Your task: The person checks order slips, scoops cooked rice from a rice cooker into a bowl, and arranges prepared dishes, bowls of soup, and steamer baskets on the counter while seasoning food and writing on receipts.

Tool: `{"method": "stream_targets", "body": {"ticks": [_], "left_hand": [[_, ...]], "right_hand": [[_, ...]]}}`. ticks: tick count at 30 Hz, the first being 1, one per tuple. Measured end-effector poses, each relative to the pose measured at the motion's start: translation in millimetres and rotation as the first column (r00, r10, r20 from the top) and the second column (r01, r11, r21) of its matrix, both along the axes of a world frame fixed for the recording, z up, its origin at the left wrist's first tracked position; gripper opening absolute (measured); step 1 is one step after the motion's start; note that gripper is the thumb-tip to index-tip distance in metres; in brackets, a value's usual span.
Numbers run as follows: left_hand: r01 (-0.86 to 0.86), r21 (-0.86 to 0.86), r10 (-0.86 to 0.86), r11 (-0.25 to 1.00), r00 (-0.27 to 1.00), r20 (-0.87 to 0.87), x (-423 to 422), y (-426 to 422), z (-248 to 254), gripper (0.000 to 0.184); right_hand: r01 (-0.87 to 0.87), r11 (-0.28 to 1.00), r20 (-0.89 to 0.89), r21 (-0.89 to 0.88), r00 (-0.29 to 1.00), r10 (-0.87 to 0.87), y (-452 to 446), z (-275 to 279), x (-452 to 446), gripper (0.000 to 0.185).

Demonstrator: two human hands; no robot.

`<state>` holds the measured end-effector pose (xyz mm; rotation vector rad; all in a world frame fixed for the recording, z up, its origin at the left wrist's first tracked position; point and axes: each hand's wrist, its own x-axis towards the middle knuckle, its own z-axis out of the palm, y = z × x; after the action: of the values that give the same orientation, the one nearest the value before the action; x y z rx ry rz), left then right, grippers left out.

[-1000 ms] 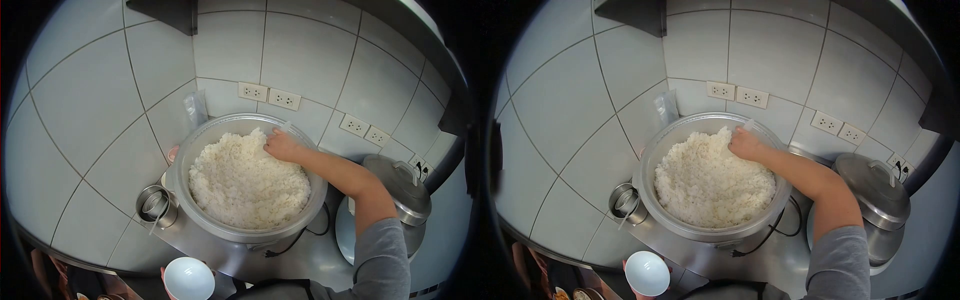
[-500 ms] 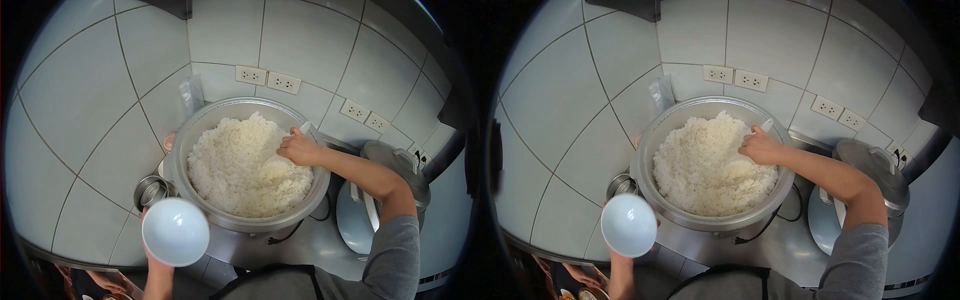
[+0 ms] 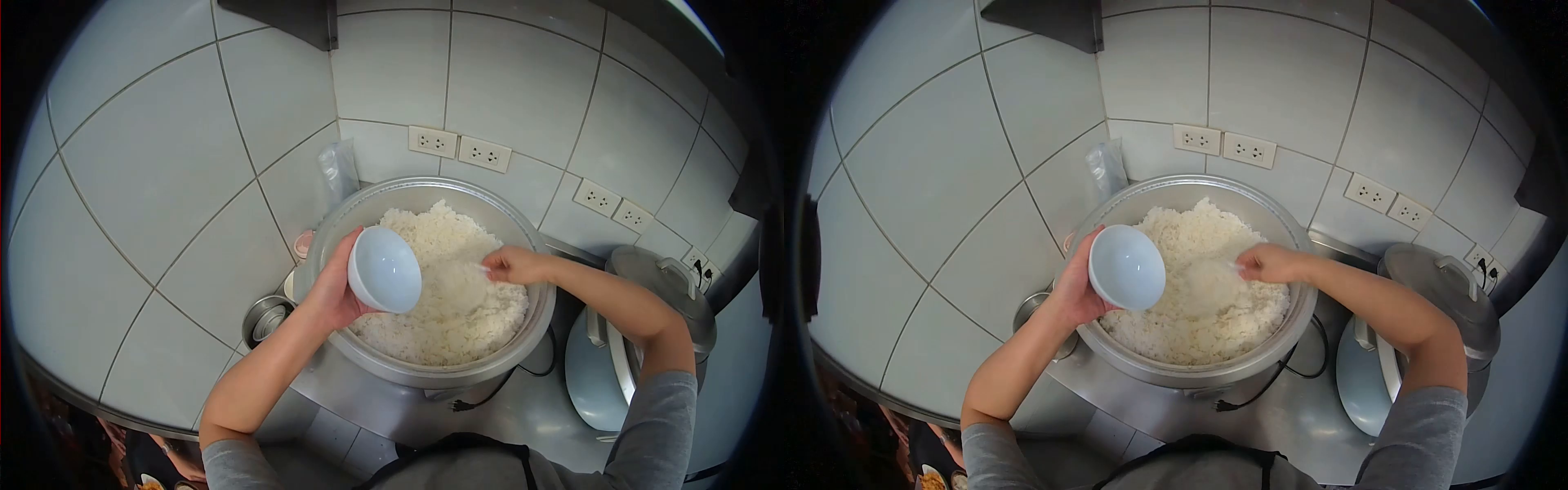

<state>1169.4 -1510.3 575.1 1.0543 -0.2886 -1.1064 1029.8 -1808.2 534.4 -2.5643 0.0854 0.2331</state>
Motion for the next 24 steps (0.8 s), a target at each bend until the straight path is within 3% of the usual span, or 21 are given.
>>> {"method": "stream_targets", "body": {"ticks": [1, 7, 10, 13, 14, 17, 19, 22, 24], "left_hand": [[0.019, 0.002, -0.019, 1.0, 1.0, -0.005, 1.1, -5.3, -1.8, 0.05], [-0.013, -0.104, -0.003, 0.994, 0.988, -0.153, 3.2, -46.5, -26.3, 0.052], [-0.101, -0.202, 0.062, 0.974, 0.979, -0.194, 8.1, -61.4, -27.6, 0.052], [-0.168, -0.237, 0.125, 0.957, 0.974, -0.187, 19.1, -54.4, -15.0, 0.051], [-0.179, -0.246, 0.136, 0.953, 0.974, -0.182, 24.0, -51.4, -10.9, 0.052], [-0.217, -0.264, 0.179, 0.94, 0.971, -0.16, 36.1, -38.6, 0.9, 0.054], [-0.245, -0.27, 0.213, 0.931, 0.967, -0.144, 37.9, -30.5, 9.1, 0.055], [-0.222, -0.268, 0.187, 0.938, 0.971, -0.149, 40.4, -14.7, 13.6, 0.053], [-0.231, -0.264, 0.197, 0.937, 0.969, -0.15, 37.6, -4.3, 15.5, 0.054]], "right_hand": [[0.032, 0.997, 0.004, 0.068, 0.999, -0.033, 2.0, 9.1, 6.5, 0.017], [0.086, 0.938, 0.417, -0.336, 0.907, 0.066, 52.6, 62.3, 32.2, 0.019], [0.135, 0.876, 0.666, -0.463, 0.705, 0.243, 69.1, 60.4, 46.7, 0.026], [0.34, 0.828, 0.73, -0.446, 0.674, 0.116, 48.1, 69.5, 76.6, 0.029], [0.351, 0.814, 0.685, -0.463, 0.725, 0.077, 39.0, 59.3, 90.0, 0.029], [0.178, 0.65, 0.454, -0.739, 0.844, 0.286, 34.9, 7.1, 137.3, 0.026], [0.048, 0.617, 0.35, -0.785, 0.857, 0.378, 53.8, -8.5, 165.1, 0.021], [0.0, 0.765, 0.513, -0.643, 0.742, 0.432, 80.8, -31.3, 180.2, 0.019], [-0.068, 0.737, 0.563, -0.673, 0.599, 0.569, 76.7, -42.4, 185.0, 0.017]]}}
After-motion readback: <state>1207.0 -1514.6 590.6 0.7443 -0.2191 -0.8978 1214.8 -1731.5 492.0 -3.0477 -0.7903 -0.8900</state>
